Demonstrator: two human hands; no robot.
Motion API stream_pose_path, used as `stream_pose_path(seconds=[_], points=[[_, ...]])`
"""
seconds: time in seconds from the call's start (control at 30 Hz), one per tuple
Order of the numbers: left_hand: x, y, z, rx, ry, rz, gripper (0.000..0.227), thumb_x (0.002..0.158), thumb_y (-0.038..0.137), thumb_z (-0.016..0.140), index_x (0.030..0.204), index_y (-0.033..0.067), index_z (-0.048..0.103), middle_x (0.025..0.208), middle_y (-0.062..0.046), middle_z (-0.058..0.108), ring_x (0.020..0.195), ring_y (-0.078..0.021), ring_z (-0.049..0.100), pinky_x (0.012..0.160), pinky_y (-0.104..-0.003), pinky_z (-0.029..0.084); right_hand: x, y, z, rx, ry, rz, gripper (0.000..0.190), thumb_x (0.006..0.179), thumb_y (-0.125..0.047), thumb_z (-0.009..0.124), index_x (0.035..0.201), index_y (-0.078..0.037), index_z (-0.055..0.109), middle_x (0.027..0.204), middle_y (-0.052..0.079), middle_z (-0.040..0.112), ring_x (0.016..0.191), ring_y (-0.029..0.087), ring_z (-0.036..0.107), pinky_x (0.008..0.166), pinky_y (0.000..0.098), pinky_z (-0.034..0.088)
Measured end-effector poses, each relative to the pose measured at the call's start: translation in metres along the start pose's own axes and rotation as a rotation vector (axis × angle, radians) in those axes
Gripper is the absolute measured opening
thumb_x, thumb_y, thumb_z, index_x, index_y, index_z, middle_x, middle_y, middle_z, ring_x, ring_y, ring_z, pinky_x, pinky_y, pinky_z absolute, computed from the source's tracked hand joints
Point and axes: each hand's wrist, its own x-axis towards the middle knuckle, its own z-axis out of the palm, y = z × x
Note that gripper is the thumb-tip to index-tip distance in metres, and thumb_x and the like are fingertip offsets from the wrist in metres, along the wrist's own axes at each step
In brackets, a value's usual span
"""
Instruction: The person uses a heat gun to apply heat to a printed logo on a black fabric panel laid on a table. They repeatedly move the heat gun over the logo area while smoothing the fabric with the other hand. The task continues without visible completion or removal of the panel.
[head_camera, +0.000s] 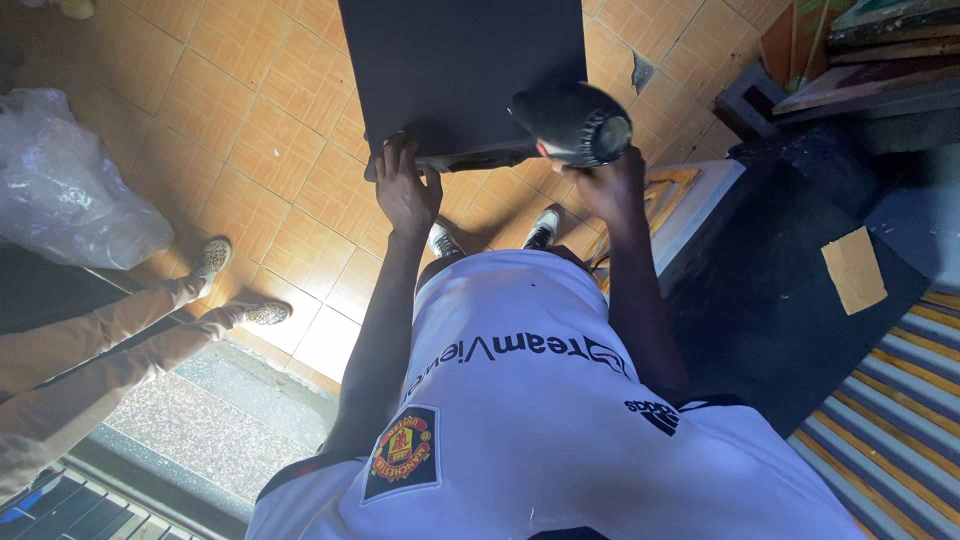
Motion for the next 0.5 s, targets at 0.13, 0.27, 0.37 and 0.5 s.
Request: stream_pose_path(seconds=[0.13,0.27,0.37,0.5], points=[[0.0,0.003,-0.002,-0.007,-0.016,-0.017,0.036,0.076,0.015,0.079,0.111,0.0105,0.073,0.126,-0.005,0.062,0.119,-0.0347,0.063,0.086,-0.043,0.06,0.007,-0.022,0.004,-0.06,-0.057,-0.022,0.027,0.079,-0.029,0.086,0.09,-0.006,0.078,0.09,0.022,0.076,0.093,0.05,0.072,0.08,0.062,0.057],[-0.003,-0.001,-0.004,-0.012,-0.036,-0.015,0.037,0.078,0.016,0.078,0.114,0.0115,0.072,0.127,-0.004,0.061,0.121,-0.0348,0.062,0.088,-0.042,0.059,0.012,0.0,0.008,-0.044,0.021,0.005,0.025,0.078,-0.026,0.088,0.089,-0.006,0.077,0.088,0.022,0.075,0.09,0.05,0.072,0.074,0.0627,0.056],[-0.001,-0.001,-0.005,-0.009,-0.044,-0.013,0.037,0.079,0.017,0.077,0.116,0.0119,0.071,0.127,-0.004,0.06,0.121,-0.0341,0.061,0.089,-0.042,0.059,0.012,0.015,0.0,-0.111,0.073,0.026,0.029,0.076,-0.025,0.092,0.087,-0.004,0.076,0.085,0.023,0.074,0.086,0.05,0.072,0.072,0.0608,0.057],[0.0,0.002,-0.009,0.0,-0.065,-0.02,0.037,0.08,0.018,0.076,0.116,0.0125,0.072,0.126,-0.004,0.059,0.121,-0.0334,0.061,0.088,-0.041,0.06,0.01,0.007,0.0,-0.149,0.031,0.079,0.024,0.078,-0.026,0.09,0.089,-0.008,0.078,0.087,0.019,0.076,0.089,0.047,0.073,0.073,0.0594,0.058]])
